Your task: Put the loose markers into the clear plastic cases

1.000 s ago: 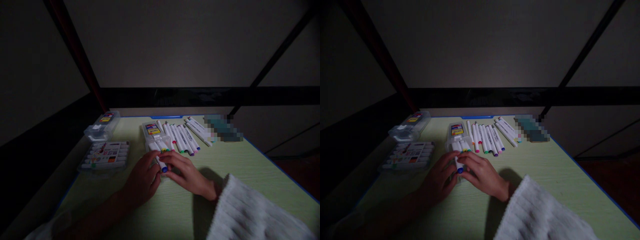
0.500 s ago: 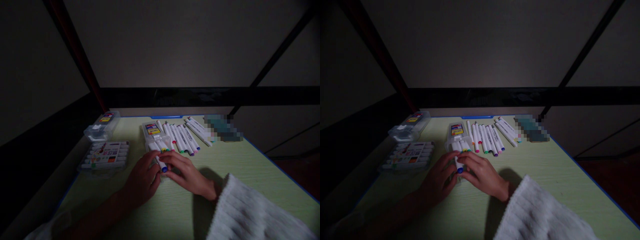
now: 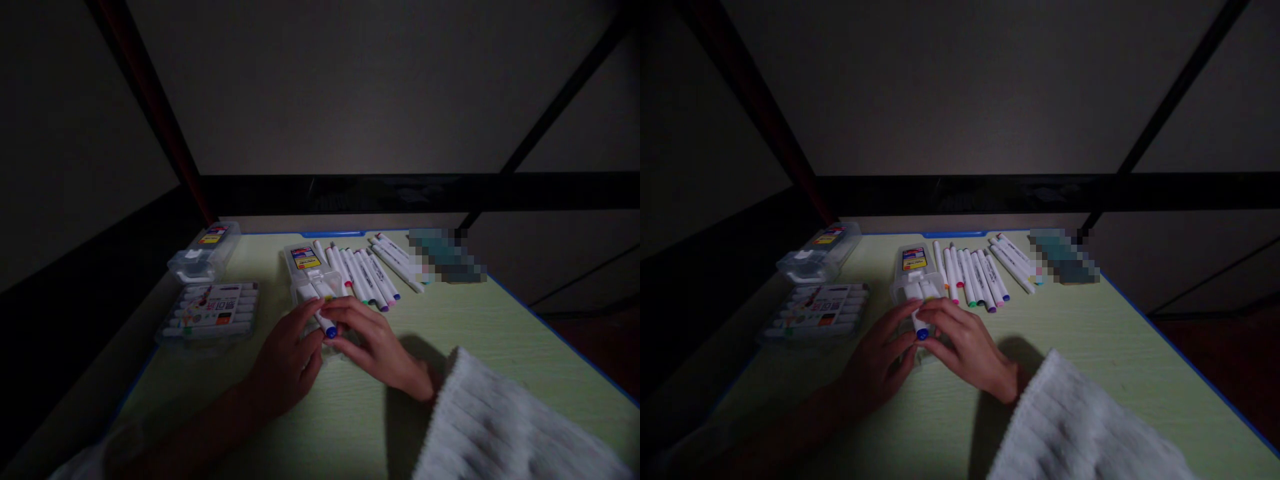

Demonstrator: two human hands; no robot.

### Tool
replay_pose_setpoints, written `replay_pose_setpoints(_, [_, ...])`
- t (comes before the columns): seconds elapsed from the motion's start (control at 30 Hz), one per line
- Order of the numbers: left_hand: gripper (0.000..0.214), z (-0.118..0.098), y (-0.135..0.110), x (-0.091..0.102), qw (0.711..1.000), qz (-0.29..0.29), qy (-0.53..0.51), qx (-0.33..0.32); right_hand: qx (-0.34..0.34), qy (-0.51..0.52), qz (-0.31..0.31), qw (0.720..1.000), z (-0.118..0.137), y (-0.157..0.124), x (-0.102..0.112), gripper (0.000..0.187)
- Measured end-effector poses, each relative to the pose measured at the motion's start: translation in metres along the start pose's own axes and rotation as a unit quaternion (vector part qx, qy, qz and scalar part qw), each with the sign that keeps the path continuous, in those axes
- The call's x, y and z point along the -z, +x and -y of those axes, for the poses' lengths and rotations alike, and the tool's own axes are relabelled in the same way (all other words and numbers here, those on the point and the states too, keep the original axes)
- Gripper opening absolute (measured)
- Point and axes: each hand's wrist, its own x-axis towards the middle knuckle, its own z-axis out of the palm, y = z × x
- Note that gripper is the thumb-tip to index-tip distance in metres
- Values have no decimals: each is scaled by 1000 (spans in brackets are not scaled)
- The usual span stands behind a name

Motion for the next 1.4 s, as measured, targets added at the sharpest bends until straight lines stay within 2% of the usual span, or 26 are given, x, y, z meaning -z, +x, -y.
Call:
replay_pose_setpoints(0.27, [19,-1,4,2,1000,-24,1,-13,6,-19,-20,1000,-1,-2,-2,24])
replay_pose_setpoints(0.53, [21,1,4,1,1000,-23,8,-4,52,-48,-44,997,-1,-2,-1,18])
replay_pose_setpoints(0.97, [21,1,1,0,1000,-10,16,7,49,-55,-38,997,0,-1,-1,16])
replay_pose_setpoints(1.4, [24,0,1,2,999,-33,-13,-10,45,-61,-37,996,-3,-3,-2,16])
